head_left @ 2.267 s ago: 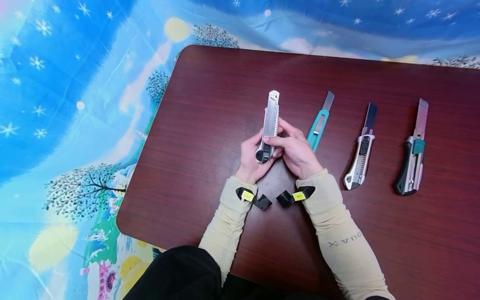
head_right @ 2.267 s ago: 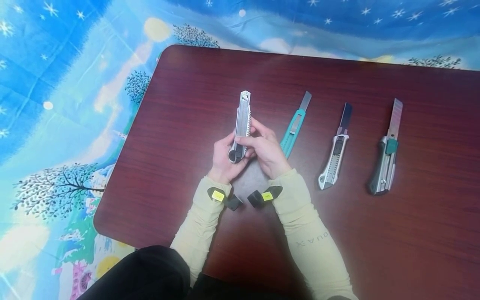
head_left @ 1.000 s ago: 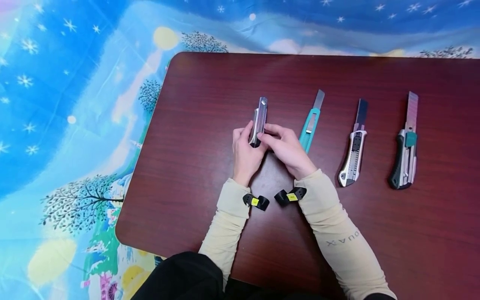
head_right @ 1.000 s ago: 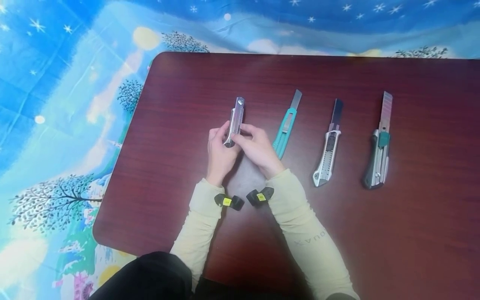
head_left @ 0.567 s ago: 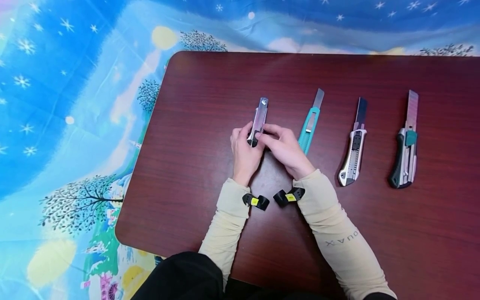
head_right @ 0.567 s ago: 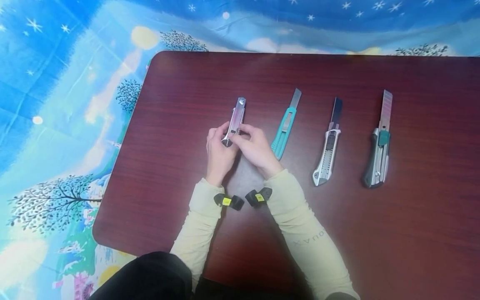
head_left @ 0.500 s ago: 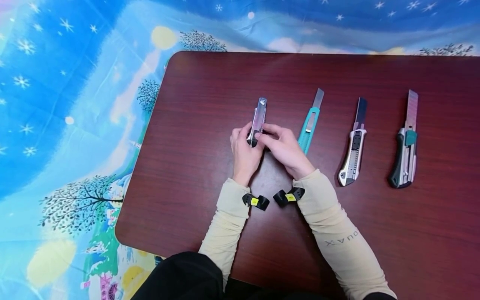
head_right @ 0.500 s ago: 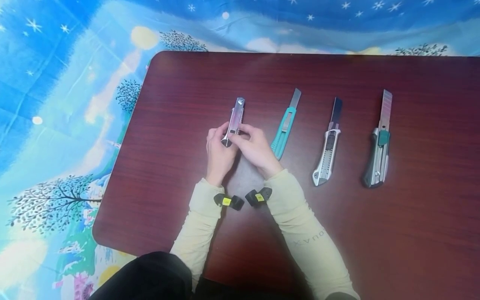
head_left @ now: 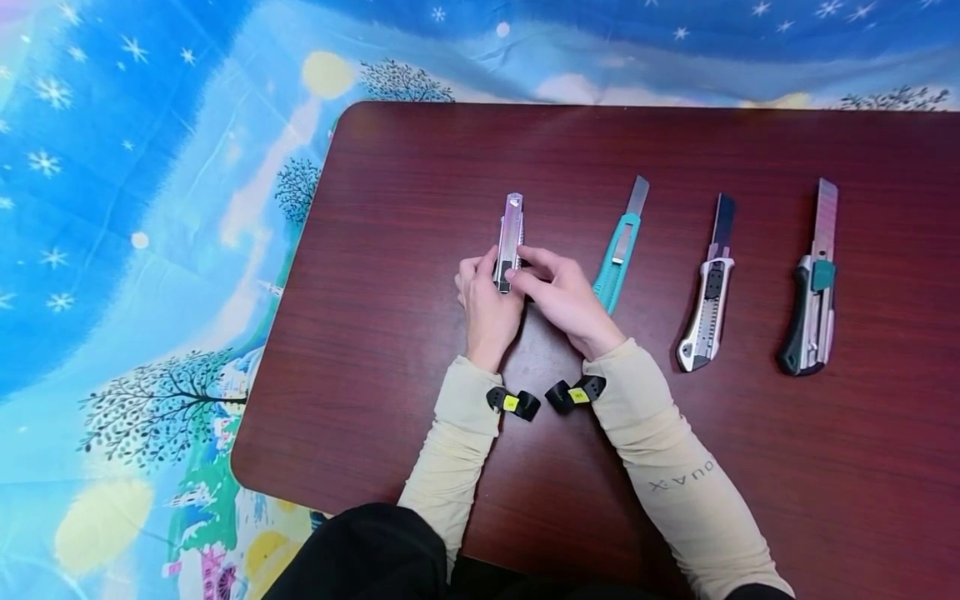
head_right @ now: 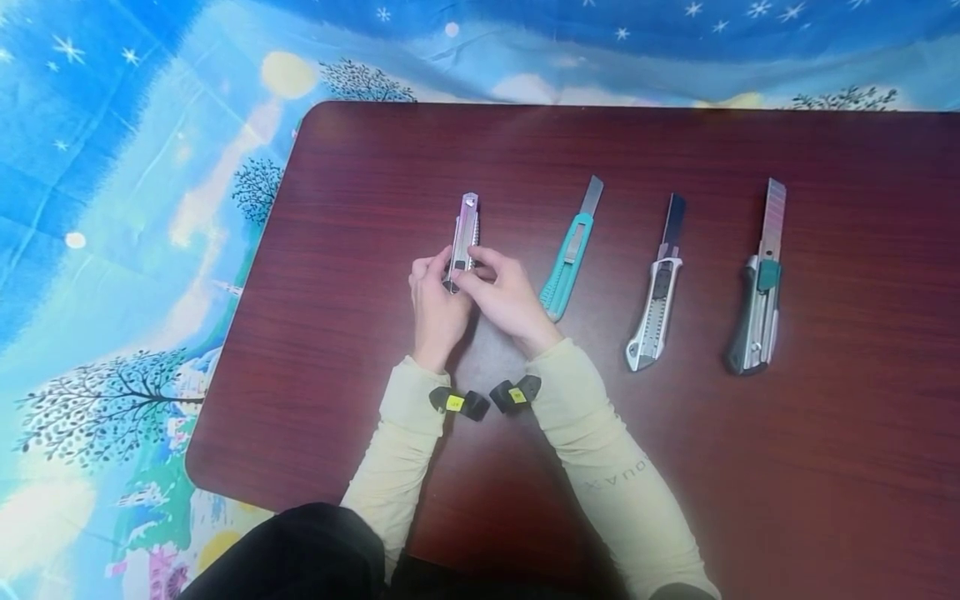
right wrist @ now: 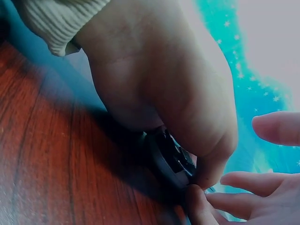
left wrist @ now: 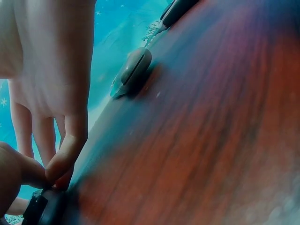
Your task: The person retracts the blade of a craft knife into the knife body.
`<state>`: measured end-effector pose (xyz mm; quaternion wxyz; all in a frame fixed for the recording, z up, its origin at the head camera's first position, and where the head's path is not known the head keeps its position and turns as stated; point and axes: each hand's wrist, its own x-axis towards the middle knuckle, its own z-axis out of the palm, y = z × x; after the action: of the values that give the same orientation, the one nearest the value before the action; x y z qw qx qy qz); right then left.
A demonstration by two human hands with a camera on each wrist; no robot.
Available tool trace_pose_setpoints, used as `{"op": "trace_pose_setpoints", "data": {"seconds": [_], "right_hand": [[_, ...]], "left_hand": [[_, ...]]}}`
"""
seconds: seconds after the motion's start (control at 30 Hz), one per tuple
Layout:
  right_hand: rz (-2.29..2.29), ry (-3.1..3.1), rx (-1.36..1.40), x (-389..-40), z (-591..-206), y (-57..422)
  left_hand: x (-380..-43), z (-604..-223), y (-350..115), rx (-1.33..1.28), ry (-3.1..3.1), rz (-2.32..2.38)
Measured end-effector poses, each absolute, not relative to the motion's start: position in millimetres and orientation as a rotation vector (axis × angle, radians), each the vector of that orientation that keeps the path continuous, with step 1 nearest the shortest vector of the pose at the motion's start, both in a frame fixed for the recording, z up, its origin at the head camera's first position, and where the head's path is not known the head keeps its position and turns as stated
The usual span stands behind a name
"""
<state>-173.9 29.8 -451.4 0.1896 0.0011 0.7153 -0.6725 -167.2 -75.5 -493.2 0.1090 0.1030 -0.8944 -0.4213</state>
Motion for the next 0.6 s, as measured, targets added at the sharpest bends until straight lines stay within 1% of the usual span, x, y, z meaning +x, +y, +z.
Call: {"op": "trace_pose_setpoints", "data": {"seconds": [0.33,0.5,0.6], "right_hand": [[-1.921,1.995,0.041,-174.3,-446.2,34.4],[-1.941,2.045,0.139,-178.5,-439.3,51.4],[-2.008,2.074,0.182,-183.2,-436.8,66.6]], "left_hand": [[-168.4,-491.5,-75.3,0.319,-2.624,-1.249],[-167.4,-487.1,-74.7,0.351,-2.536,-1.262],[-165.3,-482.9,-73.8,0.267,-2.381,-1.289]]}}
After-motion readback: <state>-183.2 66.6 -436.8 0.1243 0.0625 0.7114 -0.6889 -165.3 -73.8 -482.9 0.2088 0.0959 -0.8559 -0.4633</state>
